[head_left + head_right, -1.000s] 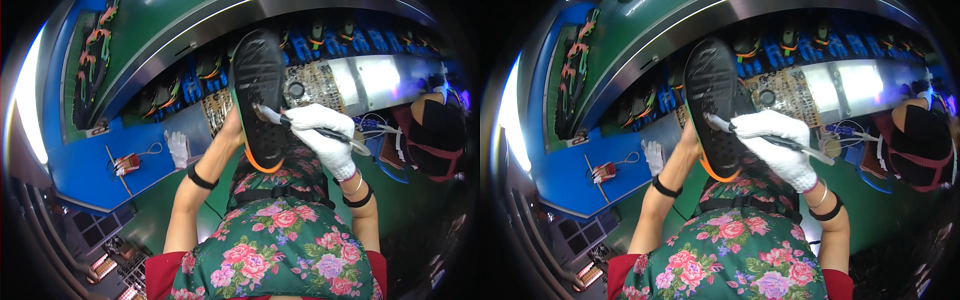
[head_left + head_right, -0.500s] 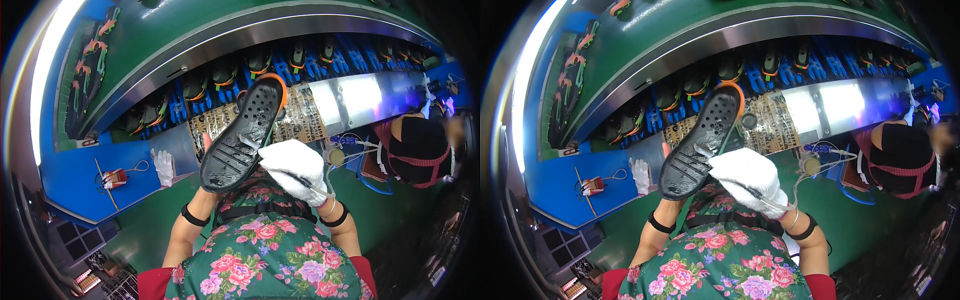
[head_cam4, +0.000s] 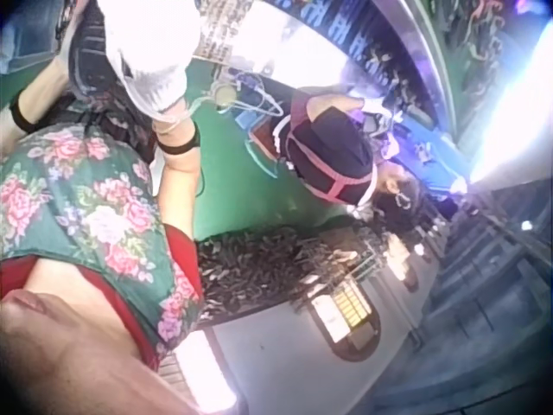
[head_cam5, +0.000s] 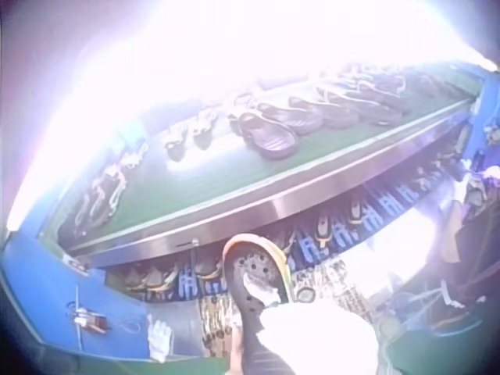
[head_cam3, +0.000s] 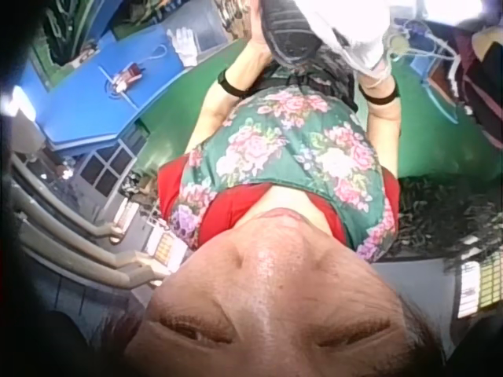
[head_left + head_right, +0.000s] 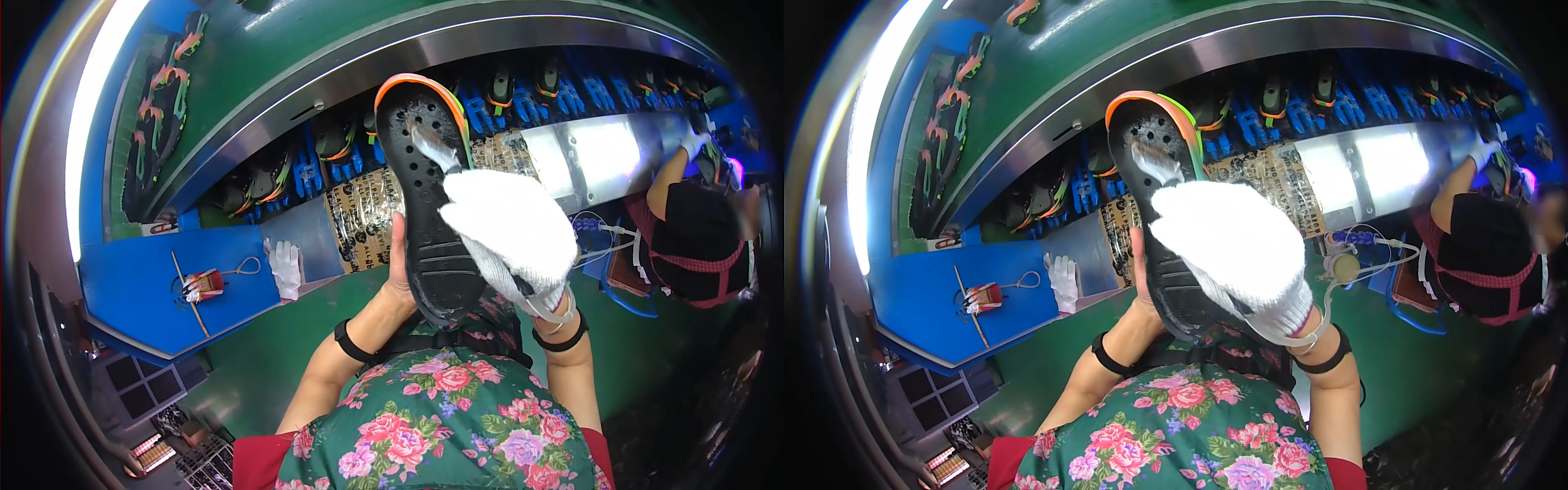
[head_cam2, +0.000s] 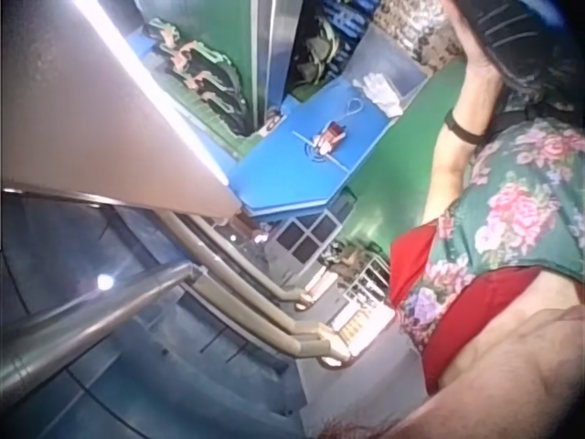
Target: Applying adhesive or primer liquid to shoe soles using a manual brush at a factory workstation.
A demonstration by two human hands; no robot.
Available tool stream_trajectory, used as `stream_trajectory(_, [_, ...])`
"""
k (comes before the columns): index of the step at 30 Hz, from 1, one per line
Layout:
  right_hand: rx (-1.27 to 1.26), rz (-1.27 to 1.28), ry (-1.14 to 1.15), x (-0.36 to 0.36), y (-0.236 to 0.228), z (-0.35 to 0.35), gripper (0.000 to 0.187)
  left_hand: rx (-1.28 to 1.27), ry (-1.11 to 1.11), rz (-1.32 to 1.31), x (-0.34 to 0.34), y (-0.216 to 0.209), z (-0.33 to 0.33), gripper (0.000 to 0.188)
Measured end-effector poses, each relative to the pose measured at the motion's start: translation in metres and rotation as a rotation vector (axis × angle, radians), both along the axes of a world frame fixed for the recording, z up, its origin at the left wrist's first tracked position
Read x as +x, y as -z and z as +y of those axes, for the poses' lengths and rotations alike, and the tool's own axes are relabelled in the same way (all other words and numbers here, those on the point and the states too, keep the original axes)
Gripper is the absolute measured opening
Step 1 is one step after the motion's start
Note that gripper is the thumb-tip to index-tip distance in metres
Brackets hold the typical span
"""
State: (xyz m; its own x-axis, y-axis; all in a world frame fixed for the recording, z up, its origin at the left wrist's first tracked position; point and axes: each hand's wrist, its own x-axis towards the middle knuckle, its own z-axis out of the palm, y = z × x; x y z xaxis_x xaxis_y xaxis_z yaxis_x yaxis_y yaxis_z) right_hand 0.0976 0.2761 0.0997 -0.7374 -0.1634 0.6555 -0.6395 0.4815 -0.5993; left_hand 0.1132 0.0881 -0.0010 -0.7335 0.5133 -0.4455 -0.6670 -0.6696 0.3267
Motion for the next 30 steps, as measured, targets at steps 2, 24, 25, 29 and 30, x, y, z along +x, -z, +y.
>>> stream_trajectory(2, [0.053,-0.076,0.013,0.005,0.019,0.003,0.033,-0.036,0.067,0.066,0.005,-0.001,0.001,0.101])
stream_trajectory(24, [-0.181,-0.075,-0.029,0.009,0.017,-0.016,0.024,0.12,0.055,0.148,-0.002,0.021,-0.017,0.102])
stream_trajectory(25, [-0.158,-0.044,-0.021,0.01,0.019,-0.015,0.028,-0.18,0.067,0.144,-0.004,0.004,-0.014,0.109])
stream_trajectory(29, [-0.095,-0.09,-0.083,0.021,0.039,-0.033,0.032,0.014,0.034,0.041,-0.014,0.024,-0.017,0.097])
stream_trajectory(30, [-0.155,-0.101,-0.131,0.019,0.034,-0.032,0.031,-0.027,-0.039,0.08,-0.013,0.024,-0.014,0.097])
